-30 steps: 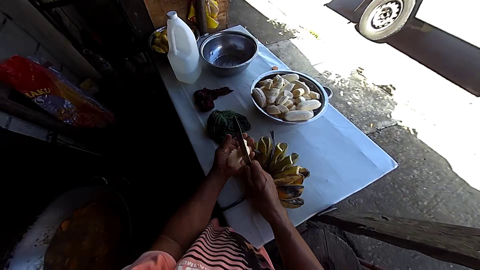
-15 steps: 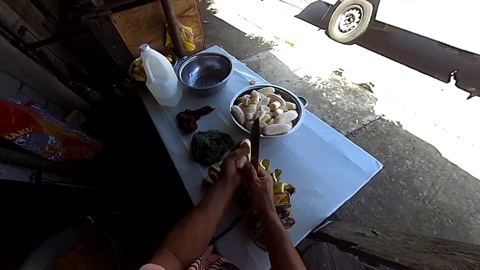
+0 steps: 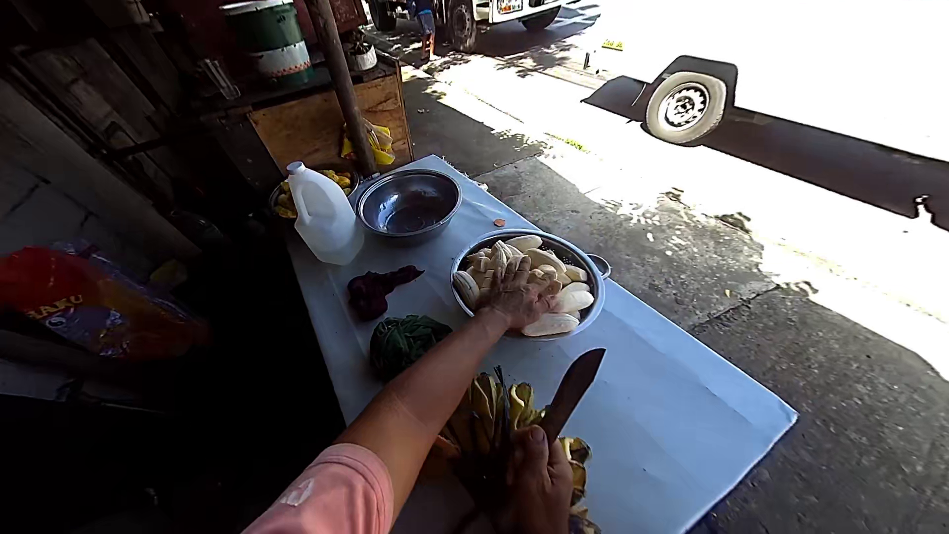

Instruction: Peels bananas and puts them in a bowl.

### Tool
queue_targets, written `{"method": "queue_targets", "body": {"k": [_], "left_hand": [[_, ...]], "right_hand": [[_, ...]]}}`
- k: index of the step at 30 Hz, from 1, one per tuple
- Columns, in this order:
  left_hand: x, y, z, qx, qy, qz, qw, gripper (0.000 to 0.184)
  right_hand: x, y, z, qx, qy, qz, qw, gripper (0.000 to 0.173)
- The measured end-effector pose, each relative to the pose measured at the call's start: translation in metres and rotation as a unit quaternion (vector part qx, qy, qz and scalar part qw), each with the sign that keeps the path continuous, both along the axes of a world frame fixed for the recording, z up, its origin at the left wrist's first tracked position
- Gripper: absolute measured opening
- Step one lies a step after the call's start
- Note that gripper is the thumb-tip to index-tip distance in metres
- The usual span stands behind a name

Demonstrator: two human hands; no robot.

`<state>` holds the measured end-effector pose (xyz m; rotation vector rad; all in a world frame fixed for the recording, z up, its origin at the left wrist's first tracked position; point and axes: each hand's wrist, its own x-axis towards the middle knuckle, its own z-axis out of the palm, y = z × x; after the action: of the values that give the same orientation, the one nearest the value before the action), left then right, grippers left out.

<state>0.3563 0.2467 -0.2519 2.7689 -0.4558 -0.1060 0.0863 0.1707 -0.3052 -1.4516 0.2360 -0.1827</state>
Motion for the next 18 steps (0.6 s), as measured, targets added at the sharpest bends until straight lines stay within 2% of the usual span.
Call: {"method": "queue_targets", "body": {"k": [3, 5, 6, 8, 10, 12, 14, 15, 16, 18], "left_hand": [[-0.020, 0.023, 0.003, -0.178, -0.085, 0.039, 0.980, 0.053], [-0.051, 0.047, 0.007, -0.319, -0.133, 0.103, 0.933, 0.045], [-0.074, 0.058, 0.012, -0.393, -0.119, 0.146, 0.900, 0.041], [-0.127, 0.075, 0.019, -0.520, -0.046, 0.242, 0.818, 0.035], [-0.182, 0.084, 0.018, -0.575, 0.048, 0.312, 0.755, 0.037], [-0.225, 0.087, 0.007, -0.601, 0.135, 0.355, 0.704, 0.054], [-0.247, 0.085, -0.003, -0.612, 0.203, 0.399, 0.652, 0.070], [-0.253, 0.085, -0.008, -0.603, 0.230, 0.409, 0.646, 0.072], [-0.258, 0.085, -0.015, -0.586, 0.248, 0.401, 0.659, 0.070], [-0.264, 0.091, -0.028, -0.569, 0.248, 0.342, 0.706, 0.063]], "right_hand": [[0.016, -0.018, 0.000, 0.024, 0.018, 0.023, 0.999, 0.037], [0.016, -0.024, 0.005, 0.052, 0.036, 0.051, 0.997, 0.033], [0.015, -0.025, 0.006, 0.062, 0.043, 0.064, 0.995, 0.032], [0.012, -0.026, 0.009, 0.075, 0.058, 0.087, 0.992, 0.034], [0.008, -0.022, 0.014, 0.093, 0.058, 0.094, 0.989, 0.037], [0.002, -0.018, 0.022, 0.113, 0.040, 0.098, 0.988, 0.037], [-0.008, -0.017, 0.035, 0.129, 0.017, 0.131, 0.983, 0.040], [-0.015, -0.017, 0.040, 0.130, 0.011, 0.160, 0.978, 0.043], [-0.022, -0.018, 0.043, 0.113, 0.014, 0.189, 0.975, 0.046], [-0.033, -0.018, 0.049, 0.011, 0.037, 0.243, 0.969, 0.051]]}}
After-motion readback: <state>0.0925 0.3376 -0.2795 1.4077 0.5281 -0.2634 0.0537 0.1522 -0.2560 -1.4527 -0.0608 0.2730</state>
